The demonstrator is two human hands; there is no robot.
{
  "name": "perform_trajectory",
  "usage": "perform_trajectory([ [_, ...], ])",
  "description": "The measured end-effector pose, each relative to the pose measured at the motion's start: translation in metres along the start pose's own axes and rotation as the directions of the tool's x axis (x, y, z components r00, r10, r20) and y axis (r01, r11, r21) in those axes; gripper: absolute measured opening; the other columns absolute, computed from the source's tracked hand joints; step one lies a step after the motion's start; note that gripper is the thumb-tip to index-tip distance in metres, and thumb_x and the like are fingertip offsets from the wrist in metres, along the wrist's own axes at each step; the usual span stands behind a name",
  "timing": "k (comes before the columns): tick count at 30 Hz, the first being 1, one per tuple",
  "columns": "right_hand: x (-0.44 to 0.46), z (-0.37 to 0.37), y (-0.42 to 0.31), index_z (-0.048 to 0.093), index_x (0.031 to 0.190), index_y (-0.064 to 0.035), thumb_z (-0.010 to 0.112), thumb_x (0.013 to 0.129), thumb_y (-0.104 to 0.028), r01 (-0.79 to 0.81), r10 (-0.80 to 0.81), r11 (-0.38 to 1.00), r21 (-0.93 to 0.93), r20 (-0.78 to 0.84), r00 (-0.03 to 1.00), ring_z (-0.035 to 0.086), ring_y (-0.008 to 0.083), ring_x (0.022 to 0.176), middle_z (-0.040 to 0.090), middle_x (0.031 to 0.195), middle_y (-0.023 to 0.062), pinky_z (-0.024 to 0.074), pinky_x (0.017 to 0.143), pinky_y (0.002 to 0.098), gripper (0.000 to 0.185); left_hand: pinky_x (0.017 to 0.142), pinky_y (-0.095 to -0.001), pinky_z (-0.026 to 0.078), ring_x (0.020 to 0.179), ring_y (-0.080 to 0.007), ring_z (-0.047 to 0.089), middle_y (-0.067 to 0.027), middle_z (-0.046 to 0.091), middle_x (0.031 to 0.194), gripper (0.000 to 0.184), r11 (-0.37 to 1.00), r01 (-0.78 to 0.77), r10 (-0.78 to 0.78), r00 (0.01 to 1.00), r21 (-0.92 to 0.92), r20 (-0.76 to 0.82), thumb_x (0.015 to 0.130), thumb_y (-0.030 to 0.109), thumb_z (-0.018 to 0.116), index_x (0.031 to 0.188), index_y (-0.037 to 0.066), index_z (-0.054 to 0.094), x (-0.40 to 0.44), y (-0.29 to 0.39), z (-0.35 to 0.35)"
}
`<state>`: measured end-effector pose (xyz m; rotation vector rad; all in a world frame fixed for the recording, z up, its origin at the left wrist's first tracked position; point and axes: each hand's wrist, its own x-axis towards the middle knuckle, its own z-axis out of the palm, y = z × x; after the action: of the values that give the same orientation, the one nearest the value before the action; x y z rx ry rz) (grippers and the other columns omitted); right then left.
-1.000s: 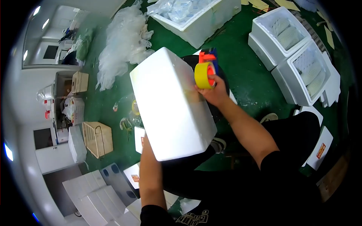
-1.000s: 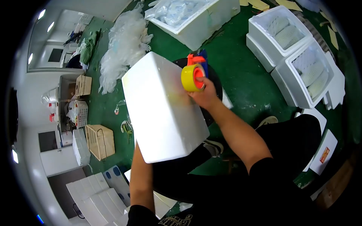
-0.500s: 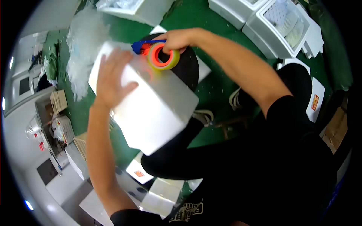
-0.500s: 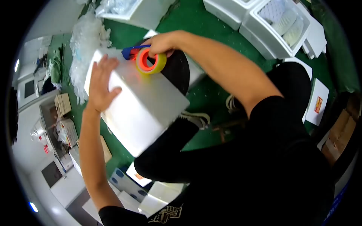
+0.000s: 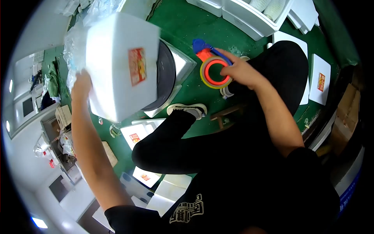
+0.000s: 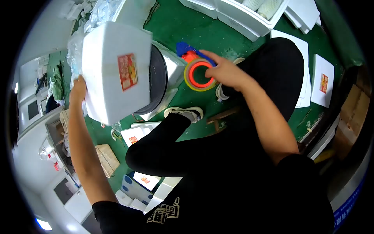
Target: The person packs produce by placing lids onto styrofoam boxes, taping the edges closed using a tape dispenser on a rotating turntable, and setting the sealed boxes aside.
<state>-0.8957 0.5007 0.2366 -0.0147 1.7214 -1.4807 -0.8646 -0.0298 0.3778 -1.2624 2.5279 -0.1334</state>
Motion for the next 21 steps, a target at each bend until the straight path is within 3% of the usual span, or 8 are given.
perform_trajectory([
  [2,0.002,0.016,0.016,0.044,0.150,-0.0216,0.066,0.080,-0.007,0.020,-0.024,0.996,0.085,0.045,0.999,0.057,0.0110,0.077,0.063,0.096,0.0049,0.0470,0.070,0.0232,0.075,0.086,-0.0475,0.051,0.102,-0.0379,0.068,-0.0242,0.069,0.108,0.063,0.924,0.287,-0.212,0.935,-0.253,0.285,0.100,0.048,0.027,0.120,-0.003,0.058,-0.017,-0.016,0.006],
  [4,-0.004,0.038,-0.008,0.044,0.149,-0.0200,0.065,0.081,-0.010,0.006,-0.012,0.999,0.049,0.128,0.992,0.059,0.0127,0.084,0.064,0.106,0.0083,0.0475,0.073,0.0236,0.072,0.068,-0.0428,0.054,0.080,-0.0365,0.070,-0.0222,0.070,0.090,0.058,0.969,0.223,-0.172,0.918,-0.109,0.357,0.099,0.046,0.035,0.105,-0.001,0.068,-0.024,-0.057,0.014],
  [7,0.031,0.078,-0.002,0.040,0.151,-0.0156,0.063,0.082,-0.017,0.209,-0.208,0.978,0.020,0.229,0.951,0.058,0.0155,0.076,0.063,0.095,0.0081,0.0477,0.071,0.0275,0.072,0.065,-0.0411,0.052,0.074,-0.0365,0.068,-0.0213,0.068,0.079,0.052,0.955,-0.203,0.205,0.979,0.217,0.017,0.098,0.045,0.045,0.100,0.000,0.070,-0.092,-0.035,-0.006],
  [9,0.040,0.090,-0.009,0.039,0.151,-0.0153,0.062,0.082,-0.017,0.136,-0.148,0.988,0.076,0.191,0.970,0.058,0.0165,0.075,0.064,0.093,0.0078,0.0478,0.071,0.0287,0.073,0.077,-0.0441,0.051,0.085,-0.0378,0.067,-0.0201,0.069,0.087,0.045,0.865,-0.486,0.485,0.753,0.120,-0.444,0.096,0.042,0.053,0.108,0.003,0.071,-0.127,0.011,-0.012],
  [10,0.043,0.092,-0.012,0.038,0.152,-0.0151,0.062,0.082,-0.017,0.101,-0.117,0.990,0.097,0.180,0.977,0.058,0.0170,0.074,0.064,0.092,0.0077,0.0478,0.071,0.0293,0.074,0.096,-0.0458,0.045,0.110,-0.0377,0.061,-0.0188,0.067,0.117,0.044,0.541,-0.823,0.776,0.410,0.172,-0.479,0.093,0.039,0.059,0.122,0.007,0.067,-0.117,0.028,-0.017],
  [11,0.040,0.089,-0.018,0.037,0.152,-0.0156,0.059,0.083,-0.016,0.092,-0.100,0.994,0.053,0.172,0.980,0.062,0.0187,0.078,0.065,0.097,0.0097,0.0490,0.073,0.0303,0.072,0.112,-0.0498,0.031,0.135,-0.0378,0.044,-0.0161,0.049,0.146,0.056,0.311,-0.934,0.886,0.218,0.177,-0.409,0.092,0.038,0.058,0.142,0.011,0.053,-0.095,0.047,-0.010],
  [13,0.031,0.092,-0.008,0.037,0.152,-0.0164,0.058,0.084,-0.016,0.158,-0.155,0.987,-0.012,0.138,0.978,0.063,0.0198,0.077,0.066,0.097,0.0114,0.0496,0.072,0.0308,0.071,0.119,-0.0551,0.011,0.150,-0.0367,0.021,-0.0129,0.034,0.158,0.069,0.424,-0.905,0.873,0.398,0.035,-0.283,0.093,0.037,0.056,0.154,0.014,0.033,-0.075,0.072,0.011],
  [21,0.025,0.147,0.021,0.039,0.149,-0.0142,0.057,0.085,-0.014,0.220,-0.201,0.974,-0.054,0.249,0.947,0.065,0.0324,0.084,0.065,0.106,0.0207,0.0508,0.075,0.0392,0.067,0.117,-0.0383,0.026,0.142,-0.0333,0.035,-0.0178,0.036,0.154,0.068,0.753,-0.542,0.423,0.833,-0.373,-0.356,0.096,0.046,0.043,0.153,0.008,0.035,-0.043,0.089,0.020],
])
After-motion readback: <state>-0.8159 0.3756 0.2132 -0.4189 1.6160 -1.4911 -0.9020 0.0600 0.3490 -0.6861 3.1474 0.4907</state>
